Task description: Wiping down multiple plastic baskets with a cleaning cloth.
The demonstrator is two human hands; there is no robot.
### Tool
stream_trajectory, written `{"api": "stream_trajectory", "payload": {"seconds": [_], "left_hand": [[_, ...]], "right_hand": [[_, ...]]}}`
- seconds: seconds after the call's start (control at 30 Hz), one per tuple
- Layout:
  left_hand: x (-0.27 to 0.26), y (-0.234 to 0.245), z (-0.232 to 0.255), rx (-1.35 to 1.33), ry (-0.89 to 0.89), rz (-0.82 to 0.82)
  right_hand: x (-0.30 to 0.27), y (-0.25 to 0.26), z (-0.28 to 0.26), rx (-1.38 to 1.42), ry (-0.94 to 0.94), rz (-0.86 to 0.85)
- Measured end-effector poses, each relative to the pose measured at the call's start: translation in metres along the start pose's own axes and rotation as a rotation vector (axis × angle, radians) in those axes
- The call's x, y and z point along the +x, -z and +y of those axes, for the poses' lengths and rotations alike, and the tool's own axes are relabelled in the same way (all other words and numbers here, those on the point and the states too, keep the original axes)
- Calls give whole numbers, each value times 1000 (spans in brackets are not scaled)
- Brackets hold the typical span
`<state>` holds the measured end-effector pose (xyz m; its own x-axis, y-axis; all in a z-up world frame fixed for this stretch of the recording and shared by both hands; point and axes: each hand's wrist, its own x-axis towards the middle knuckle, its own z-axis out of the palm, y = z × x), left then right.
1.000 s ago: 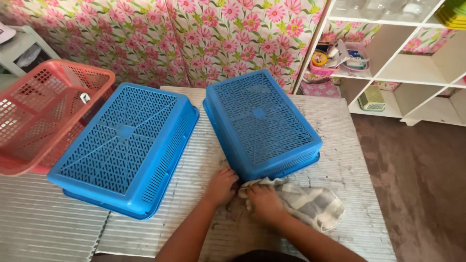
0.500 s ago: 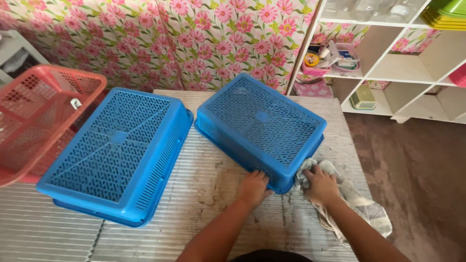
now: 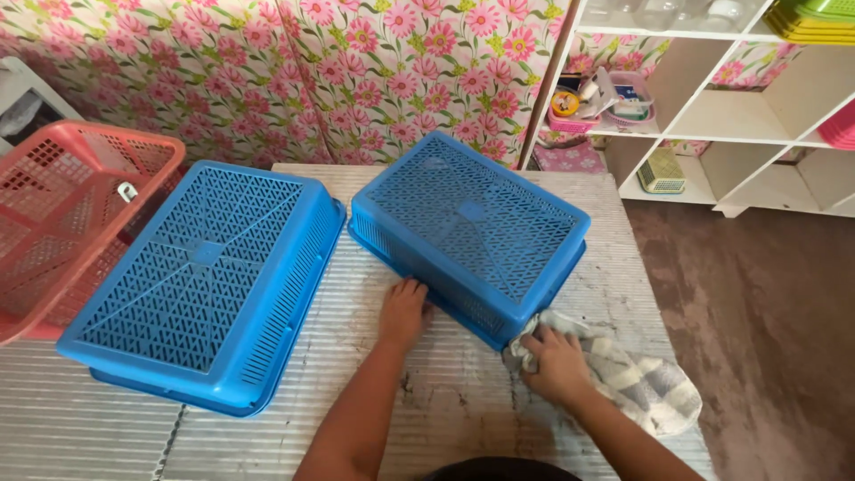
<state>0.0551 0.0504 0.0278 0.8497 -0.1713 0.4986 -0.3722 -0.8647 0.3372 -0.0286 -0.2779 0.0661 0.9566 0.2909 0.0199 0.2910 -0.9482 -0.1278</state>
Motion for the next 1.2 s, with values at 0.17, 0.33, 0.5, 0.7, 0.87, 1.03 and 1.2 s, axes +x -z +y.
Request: {"api": "stream_trajectory", "payload": {"seconds": [0.17,0.33,0.5,0.7,0.87,1.03,1.2], "left_hand": [[10,-34,38,255,-104,-118],[-25,-47,105,144,-396,-110],[-39,-21,87,188,-351,-83],[-58,11,83,39,-212,-73],[-49,18,91,0,-118,-104],[-43,11,80,121,-97,-73],[-46,8,82,80,-47,-135]], "right_hand": [[3,36,57,-196,-91,20],[-17,-7,187,-6,-402,50],[-25,27,151,357,-419,277],[-11,-6,65,-5,-147,201],[5,-18,-18,-101,-102,214],[-13,4,62,-108,-271,-27],[-22,-1,94,-166,-407,-33]]}}
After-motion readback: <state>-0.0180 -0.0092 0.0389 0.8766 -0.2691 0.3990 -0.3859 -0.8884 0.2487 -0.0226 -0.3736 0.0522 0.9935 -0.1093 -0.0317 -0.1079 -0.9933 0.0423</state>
